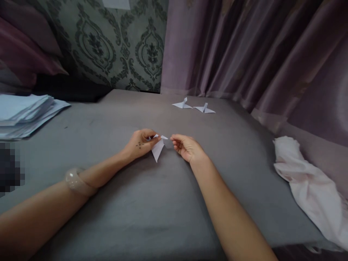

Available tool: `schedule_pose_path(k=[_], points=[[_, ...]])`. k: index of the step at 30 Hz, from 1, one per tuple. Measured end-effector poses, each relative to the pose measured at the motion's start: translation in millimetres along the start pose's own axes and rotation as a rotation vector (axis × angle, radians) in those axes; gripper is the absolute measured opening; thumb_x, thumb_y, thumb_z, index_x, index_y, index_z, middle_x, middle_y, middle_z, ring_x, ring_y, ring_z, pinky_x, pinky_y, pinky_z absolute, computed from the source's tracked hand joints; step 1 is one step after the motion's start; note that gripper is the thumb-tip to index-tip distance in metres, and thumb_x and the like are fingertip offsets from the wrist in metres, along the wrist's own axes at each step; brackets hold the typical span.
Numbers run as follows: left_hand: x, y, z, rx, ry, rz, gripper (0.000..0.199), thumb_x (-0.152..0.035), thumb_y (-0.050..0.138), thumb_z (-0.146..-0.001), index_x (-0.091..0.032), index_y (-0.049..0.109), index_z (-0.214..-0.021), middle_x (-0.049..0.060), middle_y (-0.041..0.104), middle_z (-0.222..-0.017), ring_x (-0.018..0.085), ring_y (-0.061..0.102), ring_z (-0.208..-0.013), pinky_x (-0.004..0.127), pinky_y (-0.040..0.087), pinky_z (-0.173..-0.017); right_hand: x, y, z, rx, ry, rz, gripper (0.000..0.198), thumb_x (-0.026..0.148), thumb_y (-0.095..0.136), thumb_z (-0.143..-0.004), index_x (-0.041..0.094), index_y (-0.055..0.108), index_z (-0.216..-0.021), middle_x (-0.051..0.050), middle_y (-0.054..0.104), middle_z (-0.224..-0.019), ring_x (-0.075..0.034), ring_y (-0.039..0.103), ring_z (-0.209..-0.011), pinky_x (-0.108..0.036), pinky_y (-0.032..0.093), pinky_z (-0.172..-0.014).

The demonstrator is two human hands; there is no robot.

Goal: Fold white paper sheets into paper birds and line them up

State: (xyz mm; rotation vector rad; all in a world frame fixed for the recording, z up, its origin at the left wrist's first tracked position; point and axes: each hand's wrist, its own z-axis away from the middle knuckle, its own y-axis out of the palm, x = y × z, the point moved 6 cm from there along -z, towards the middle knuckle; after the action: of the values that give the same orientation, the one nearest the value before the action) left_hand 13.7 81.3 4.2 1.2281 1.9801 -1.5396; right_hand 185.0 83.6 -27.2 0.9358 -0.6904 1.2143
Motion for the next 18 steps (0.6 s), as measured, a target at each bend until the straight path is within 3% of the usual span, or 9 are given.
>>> schedule_pose_path(k=[5,9,13,16,18], points=[[38.5,-18.3,-7.1,-0.253,-0.194,0.131,0.024,-0.034,0.057,-0.08,-0.014,0.066,-0.069,-0.002,0.049,-0.056,0.011,0.042,-0.054,0.022,0.03,-0.05,-0.5,-9.5,-2.8,-0.055,0.033,-0.11,0.02,0.005,0.057,-0.082,0.014,0.06,-0.064,0.0,0.063,-0.056,-0.004,0.054,-0.046,-0.012,0.047,-0.044],[52.1,-34.7,-8.2,-0.436,-0.241,0.038,0.026,-0.035,0.054,-0.083,-0.014,0.066,-0.072,-0.002,0.048,-0.058,0.011,0.041,-0.056,0.024,0.031,-0.054,-3.5,-7.9,-3.6,-0.033,0.012,-0.136,0.019,0.005,0.056,-0.082,0.013,0.061,-0.066,-0.002,0.065,-0.058,-0.006,0.056,-0.048,-0.015,0.049,-0.046],[53.3,-30.5,-8.4,-0.329,-0.309,-0.066,0.021,-0.03,0.061,-0.078,-0.015,0.068,-0.092,0.0,0.059,-0.072,0.014,0.051,-0.066,0.025,0.039,-0.065,-5.0,-5.8,-2.8,-0.01,-0.018,-0.148,0.02,0.004,0.055,-0.084,0.013,0.061,-0.066,-0.003,0.065,-0.059,-0.007,0.058,-0.049,-0.016,0.049,-0.046],[49.9,-30.5,-3.7,-0.296,-0.32,-0.198,0.045,-0.029,0.073,-0.069,-0.013,0.061,-0.109,0.007,0.063,-0.098,0.019,0.057,-0.087,0.029,0.043,-0.079,-5.0,-5.8,-1.7,0.004,-0.031,-0.163,0.022,0.004,0.054,-0.085,0.012,0.061,-0.066,-0.003,0.065,-0.059,-0.007,0.058,-0.049,-0.016,0.05,-0.047],[51.3,-34.1,1.1,-0.292,-0.363,-0.317,0.052,-0.036,0.076,-0.065,-0.011,0.06,-0.108,0.012,0.063,-0.105,0.025,0.056,-0.099,0.032,0.043,-0.085,-5.1,-5.9,-1.1,0.012,-0.04,-0.171,0.022,0.003,0.055,-0.085,0.011,0.061,-0.066,-0.003,0.065,-0.059,-0.007,0.058,-0.049,-0.016,0.05,-0.048]])
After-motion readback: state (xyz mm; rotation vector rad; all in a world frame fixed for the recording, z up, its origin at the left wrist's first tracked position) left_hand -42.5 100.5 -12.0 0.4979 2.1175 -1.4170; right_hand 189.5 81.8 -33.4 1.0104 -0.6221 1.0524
